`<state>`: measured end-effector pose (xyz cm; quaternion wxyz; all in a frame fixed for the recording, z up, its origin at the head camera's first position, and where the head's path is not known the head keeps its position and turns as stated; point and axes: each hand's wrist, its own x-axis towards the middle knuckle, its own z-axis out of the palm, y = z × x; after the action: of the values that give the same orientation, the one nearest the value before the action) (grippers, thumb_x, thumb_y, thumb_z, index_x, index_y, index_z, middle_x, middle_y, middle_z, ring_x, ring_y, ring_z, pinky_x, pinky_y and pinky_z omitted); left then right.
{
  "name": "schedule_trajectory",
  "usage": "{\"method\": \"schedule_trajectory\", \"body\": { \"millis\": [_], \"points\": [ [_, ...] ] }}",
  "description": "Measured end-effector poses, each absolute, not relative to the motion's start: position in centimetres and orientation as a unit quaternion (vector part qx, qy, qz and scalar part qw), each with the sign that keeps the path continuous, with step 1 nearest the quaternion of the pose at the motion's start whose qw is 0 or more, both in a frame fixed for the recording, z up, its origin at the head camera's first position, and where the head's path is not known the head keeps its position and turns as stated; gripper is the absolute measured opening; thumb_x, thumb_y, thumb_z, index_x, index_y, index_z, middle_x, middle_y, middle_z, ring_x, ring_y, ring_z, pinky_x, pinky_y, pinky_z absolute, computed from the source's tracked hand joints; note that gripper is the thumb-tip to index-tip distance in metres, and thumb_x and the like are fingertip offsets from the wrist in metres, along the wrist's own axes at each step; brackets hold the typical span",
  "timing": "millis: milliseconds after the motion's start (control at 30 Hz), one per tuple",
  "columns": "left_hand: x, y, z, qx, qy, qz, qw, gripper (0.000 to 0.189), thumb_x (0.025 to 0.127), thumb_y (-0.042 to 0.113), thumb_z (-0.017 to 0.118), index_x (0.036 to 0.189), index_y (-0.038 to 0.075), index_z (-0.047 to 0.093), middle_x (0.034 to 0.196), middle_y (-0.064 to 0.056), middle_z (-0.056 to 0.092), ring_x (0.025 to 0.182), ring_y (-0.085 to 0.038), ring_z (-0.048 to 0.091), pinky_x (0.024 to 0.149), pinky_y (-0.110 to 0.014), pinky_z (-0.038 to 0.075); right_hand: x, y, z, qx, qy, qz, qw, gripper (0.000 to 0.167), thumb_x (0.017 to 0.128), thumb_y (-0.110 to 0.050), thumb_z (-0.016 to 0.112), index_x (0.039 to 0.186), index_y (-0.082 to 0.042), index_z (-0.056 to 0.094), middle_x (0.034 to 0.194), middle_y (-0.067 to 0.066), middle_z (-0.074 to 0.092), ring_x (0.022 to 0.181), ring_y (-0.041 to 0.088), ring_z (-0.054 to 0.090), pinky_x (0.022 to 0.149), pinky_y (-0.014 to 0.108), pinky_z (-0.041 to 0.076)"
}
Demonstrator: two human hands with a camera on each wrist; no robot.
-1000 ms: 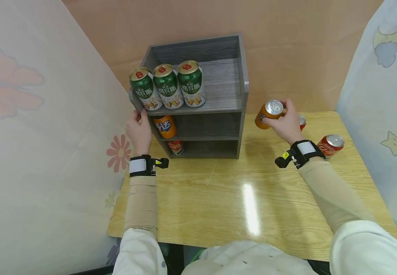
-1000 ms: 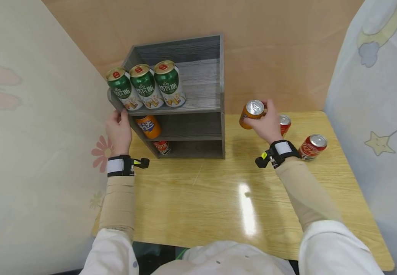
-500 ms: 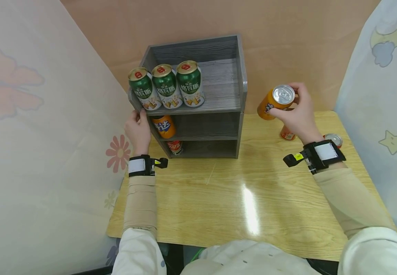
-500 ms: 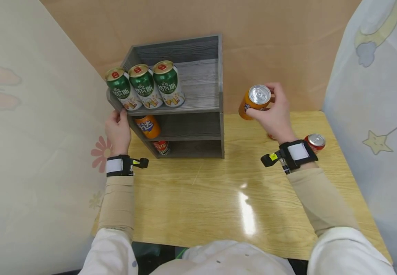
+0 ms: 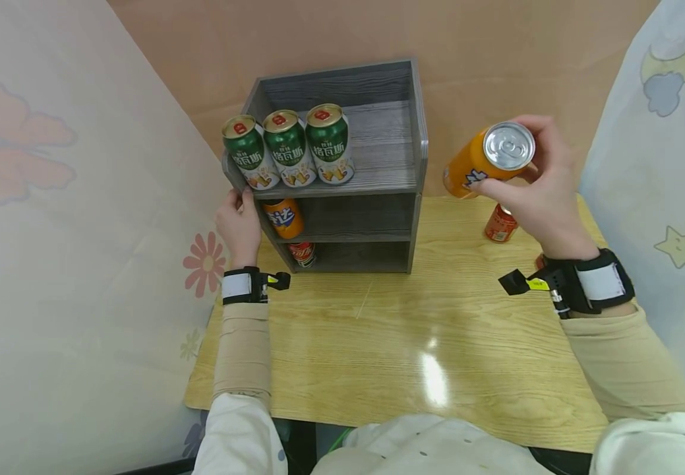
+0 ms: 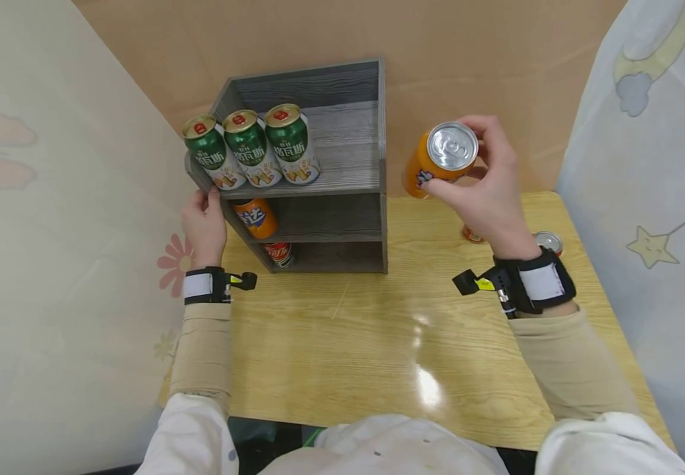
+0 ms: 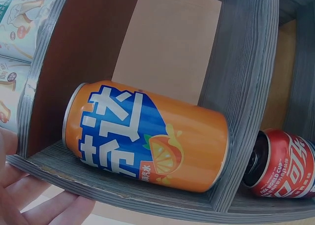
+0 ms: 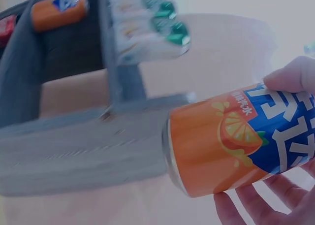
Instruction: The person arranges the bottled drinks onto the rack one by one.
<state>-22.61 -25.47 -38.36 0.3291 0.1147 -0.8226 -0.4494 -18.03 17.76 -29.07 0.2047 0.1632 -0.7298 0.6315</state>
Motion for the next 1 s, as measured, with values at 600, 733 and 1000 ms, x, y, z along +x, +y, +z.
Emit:
{"method": "schedule_trajectory", "body": {
  "millis": [600, 733, 1000],
  "points": [
    [-22.5, -25.6, -38.3, 0.12, -0.823, -0.454, 0.319, 0.037, 0.106, 0.032, 0.055, 0.111, 0.001, 0.074, 0.116, -0.013, 0.073, 0.115, -0.025, 0.066, 0.099, -0.04, 0.05, -14.2, 13.4, -25.6, 0.328, -0.659, 0.659, 0.155, 0.073, 0.062, 0.028, 0.077, 0.13, 0.009, 0.056, 0.125, 0.025, 0.057, 0.111, 0.035, 0.058, 0.088, 0.029, 0.054],
    [-22.4, -25.5, -38.2, 0.122, -0.822, -0.455, 0.319, 0.036, 0.106, 0.031, 0.056, 0.11, 0.001, 0.074, 0.115, -0.014, 0.073, 0.115, -0.025, 0.066, 0.099, -0.04, 0.049, -14.0, 12.0, -25.7, 0.332, -0.679, 0.639, 0.141, 0.075, 0.062, 0.025, 0.081, 0.131, 0.004, 0.059, 0.126, 0.021, 0.059, 0.111, 0.033, 0.058, 0.088, 0.029, 0.053],
    [-22.3, -25.3, -38.0, 0.12, -0.823, -0.45, 0.324, 0.035, 0.105, 0.03, 0.056, 0.107, 0.0, 0.074, 0.114, -0.014, 0.073, 0.115, -0.027, 0.065, 0.099, -0.041, 0.049, -14.2, 9.0, -27.0, 0.323, -0.722, 0.604, 0.1, 0.075, 0.067, 0.011, 0.088, 0.134, -0.008, 0.059, 0.127, 0.005, 0.062, 0.111, 0.024, 0.06, 0.09, 0.032, 0.053]
  ]
}}
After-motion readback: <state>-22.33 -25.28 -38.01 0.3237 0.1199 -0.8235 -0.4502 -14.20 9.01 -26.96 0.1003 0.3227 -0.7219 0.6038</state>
